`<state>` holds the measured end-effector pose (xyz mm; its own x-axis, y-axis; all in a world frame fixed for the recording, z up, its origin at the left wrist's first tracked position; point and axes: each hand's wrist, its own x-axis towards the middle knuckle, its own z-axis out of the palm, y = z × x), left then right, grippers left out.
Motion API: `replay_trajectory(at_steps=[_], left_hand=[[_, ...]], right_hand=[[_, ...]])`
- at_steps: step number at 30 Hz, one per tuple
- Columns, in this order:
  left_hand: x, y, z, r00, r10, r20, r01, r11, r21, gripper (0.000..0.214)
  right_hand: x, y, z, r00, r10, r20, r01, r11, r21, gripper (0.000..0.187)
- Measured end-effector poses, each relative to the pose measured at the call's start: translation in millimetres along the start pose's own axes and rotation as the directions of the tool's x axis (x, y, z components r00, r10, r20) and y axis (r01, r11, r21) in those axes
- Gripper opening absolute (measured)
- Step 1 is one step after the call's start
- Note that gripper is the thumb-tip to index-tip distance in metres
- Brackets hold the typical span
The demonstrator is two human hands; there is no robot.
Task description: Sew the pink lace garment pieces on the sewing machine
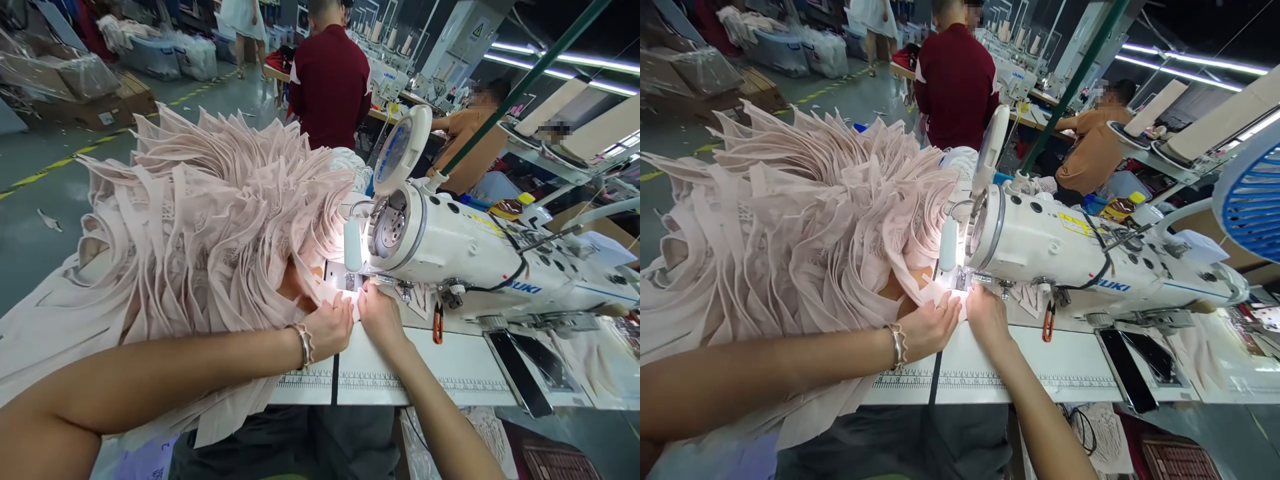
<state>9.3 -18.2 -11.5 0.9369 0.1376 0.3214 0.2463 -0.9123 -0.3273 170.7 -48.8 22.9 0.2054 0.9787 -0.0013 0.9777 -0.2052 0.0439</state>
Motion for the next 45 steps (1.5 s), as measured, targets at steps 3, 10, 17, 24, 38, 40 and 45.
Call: replay_trajectory(at_steps=[3,10,17,24,38,40,45], left_hand=[[-1,-20,3.4,0.997,-0.078,0.022,0.08,0.991,-0.104,0.037],[-3,-34,8.1,0.957,-0.288,-0.014,0.231,0.796,-0.56,0.042],[-7,-17,11.0,0.991,-0.128,-0.047,0.104,0.93,-0.351,0.04],[-5,-22,11.1,0.996,-0.09,-0.022,0.081,0.961,-0.266,0.039],[5,-27,13.6,0.995,-0.069,-0.079,0.047,0.966,-0.254,0.029],[6,-27,12.2,0.986,-0.152,-0.069,0.127,0.95,-0.285,0.028],[9,-33,4.8,0.982,-0.187,0.015,0.183,0.938,-0.294,0.031]], right_hand=[[-6,0,5,0.999,-0.019,-0.045,0.021,0.999,0.049,0.018],[-7,-3,14,0.993,0.036,-0.114,-0.016,0.985,0.173,0.014],[-10,1,15,0.991,0.026,-0.131,0.011,0.961,0.278,0.021],[-9,-2,14,0.994,0.029,-0.11,0.006,0.953,0.301,0.023],[-22,33,19,0.817,-0.407,-0.409,0.538,0.793,0.286,0.034],[-21,28,20,0.817,-0.412,-0.403,0.527,0.817,0.234,0.034],[-16,20,20,0.864,-0.322,-0.386,0.389,0.915,0.107,0.031]])
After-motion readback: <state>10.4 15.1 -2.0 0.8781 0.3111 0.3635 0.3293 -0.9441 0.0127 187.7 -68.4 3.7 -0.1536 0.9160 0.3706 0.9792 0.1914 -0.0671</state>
